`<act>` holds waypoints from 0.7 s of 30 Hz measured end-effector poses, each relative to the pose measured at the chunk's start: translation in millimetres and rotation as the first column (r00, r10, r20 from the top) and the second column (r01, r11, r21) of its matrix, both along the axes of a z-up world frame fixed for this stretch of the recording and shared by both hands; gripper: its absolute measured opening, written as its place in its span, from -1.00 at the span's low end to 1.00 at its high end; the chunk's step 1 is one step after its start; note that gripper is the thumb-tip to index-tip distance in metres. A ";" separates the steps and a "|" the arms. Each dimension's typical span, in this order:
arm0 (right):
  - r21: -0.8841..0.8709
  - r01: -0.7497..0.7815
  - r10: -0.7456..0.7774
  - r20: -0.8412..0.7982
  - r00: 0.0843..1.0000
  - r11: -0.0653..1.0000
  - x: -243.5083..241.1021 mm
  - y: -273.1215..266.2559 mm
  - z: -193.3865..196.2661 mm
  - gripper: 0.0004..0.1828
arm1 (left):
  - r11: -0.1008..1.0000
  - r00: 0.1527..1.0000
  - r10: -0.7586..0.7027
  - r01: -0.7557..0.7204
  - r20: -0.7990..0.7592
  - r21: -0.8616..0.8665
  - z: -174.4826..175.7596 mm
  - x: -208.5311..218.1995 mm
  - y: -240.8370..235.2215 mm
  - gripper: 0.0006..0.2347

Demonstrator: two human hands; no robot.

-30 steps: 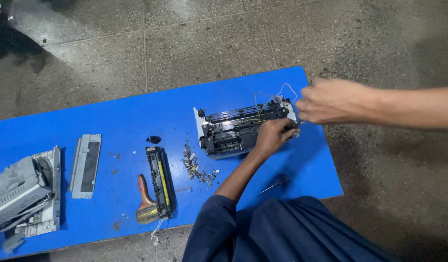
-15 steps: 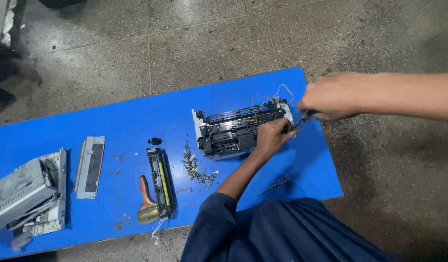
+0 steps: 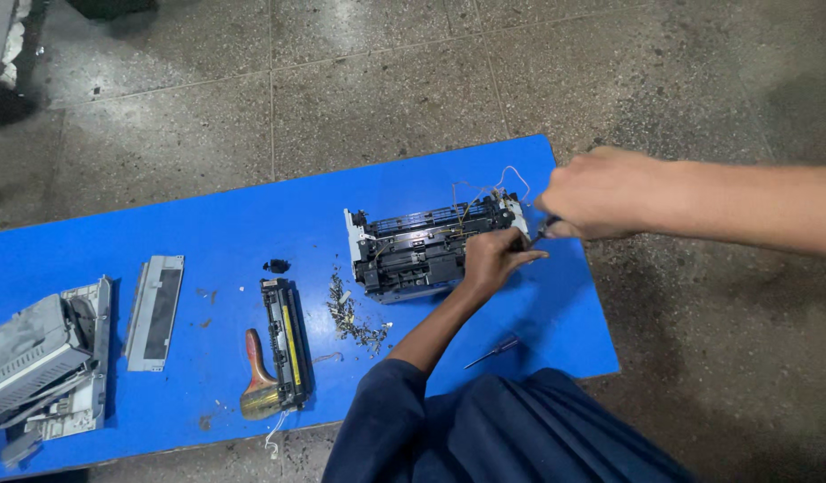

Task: The person disassembles an electronic device on a blue workbench using a screwdriver. They remove screws, separate casing parts, and handle internal components and wires.

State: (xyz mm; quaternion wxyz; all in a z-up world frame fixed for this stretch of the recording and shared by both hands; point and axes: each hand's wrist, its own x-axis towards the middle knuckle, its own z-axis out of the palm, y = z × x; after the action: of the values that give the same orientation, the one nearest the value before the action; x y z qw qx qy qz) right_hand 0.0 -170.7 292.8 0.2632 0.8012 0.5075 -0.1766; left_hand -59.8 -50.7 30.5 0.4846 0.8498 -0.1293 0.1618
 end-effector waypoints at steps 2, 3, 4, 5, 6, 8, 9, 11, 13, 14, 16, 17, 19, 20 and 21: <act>0.074 -0.160 0.163 -0.035 0.986 0.984 -4.1 -1.2 0.0 -0.68 | 0.998 0.990 0.041 -0.034 -0.137 0.052 9.1 -3.7 2.6 -0.59; 0.103 -0.243 0.245 -0.004 0.970 0.964 -5.2 -0.8 -0.3 -0.69 | 1.000 0.990 0.006 -0.007 -0.140 -0.012 12.5 -5.7 5.9 -0.61; 0.129 -0.325 0.324 0.030 0.946 0.937 -6.5 -0.3 -0.8 -0.69 | 0.997 0.989 -0.030 0.019 -0.142 -0.076 14.8 -8.4 9.7 -0.62; 0.154 -0.403 0.397 0.065 0.915 0.902 -9.0 -0.8 -1.3 -0.70 | 0.989 0.988 -0.067 0.047 -0.142 -0.138 15.8 -11.6 14.1 -0.63; 0.152 -0.410 0.401 0.087 0.912 0.899 -10.8 -1.8 -1.0 -0.68 | 0.988 0.982 -0.099 0.077 -0.159 -0.136 15.9 -13.5 19.1 -0.64; 0.149 -0.427 0.410 0.133 0.902 0.892 -9.5 -2.1 2.6 -0.65 | 0.982 0.969 -0.158 0.134 -0.192 -0.130 15.2 -11.5 31.3 -0.64; 0.106 -0.387 0.376 0.111 0.920 0.916 -10.4 -4.2 6.1 -0.69 | 0.979 0.973 -0.188 0.174 -0.131 -0.108 14.2 -12.9 35.2 -0.68; 0.015 -0.305 0.303 0.074 0.950 0.952 -8.1 -10.7 16.2 -0.77 | 0.967 0.968 -0.251 0.250 -0.008 -0.056 13.2 -12.2 40.9 -0.77; 0.099 -0.160 0.159 0.019 0.987 0.982 -6.9 -16.5 25.6 -0.68 | 0.954 0.947 -0.288 0.272 -0.138 -0.125 15.7 -12.9 42.4 -0.79; 0.138 -0.085 0.087 -0.012 0.996 0.987 -6.8 -19.2 30.1 -0.64 | 0.947 0.930 -0.309 0.280 -0.201 -0.160 18.5 -15.0 42.7 -0.80; 0.315 0.088 -0.046 -0.138 0.989 0.945 -7.9 -26.0 35.7 -0.56 | 0.937 0.908 -0.322 0.266 -0.268 -0.225 22.7 -20.6 44.6 -0.81; 0.391 0.175 -0.098 -0.210 0.973 0.904 -10.4 -26.7 36.9 -0.49 | 0.933 0.896 -0.326 0.253 -0.302 -0.257 25.4 -25.5 48.6 -0.81; 0.584 0.249 -0.084 -0.295 0.952 0.773 -19.4 -21.0 33.3 -0.49 | 0.948 0.908 -0.282 0.213 -0.311 -0.238 28.5 -39.3 61.8 -0.81; 0.664 0.289 -0.070 -0.336 0.939 0.689 -25.4 -15.7 29.4 -0.49 | 0.955 0.913 -0.258 0.191 -0.316 -0.228 28.5 -46.1 70.6 -0.80; 0.710 0.323 -0.053 -0.374 0.926 0.626 -33.2 -7.4 23.1 -0.51 | 0.940 0.920 -0.288 0.218 -0.265 -0.262 27.6 -53.5 81.6 -0.81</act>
State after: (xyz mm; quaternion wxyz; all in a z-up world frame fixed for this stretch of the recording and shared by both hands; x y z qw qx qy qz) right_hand -33.2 -178.2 315.9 -0.2026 0.8465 0.4818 -0.1009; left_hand -113.3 30.9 58.1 0.6096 0.7792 -0.1444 -0.0193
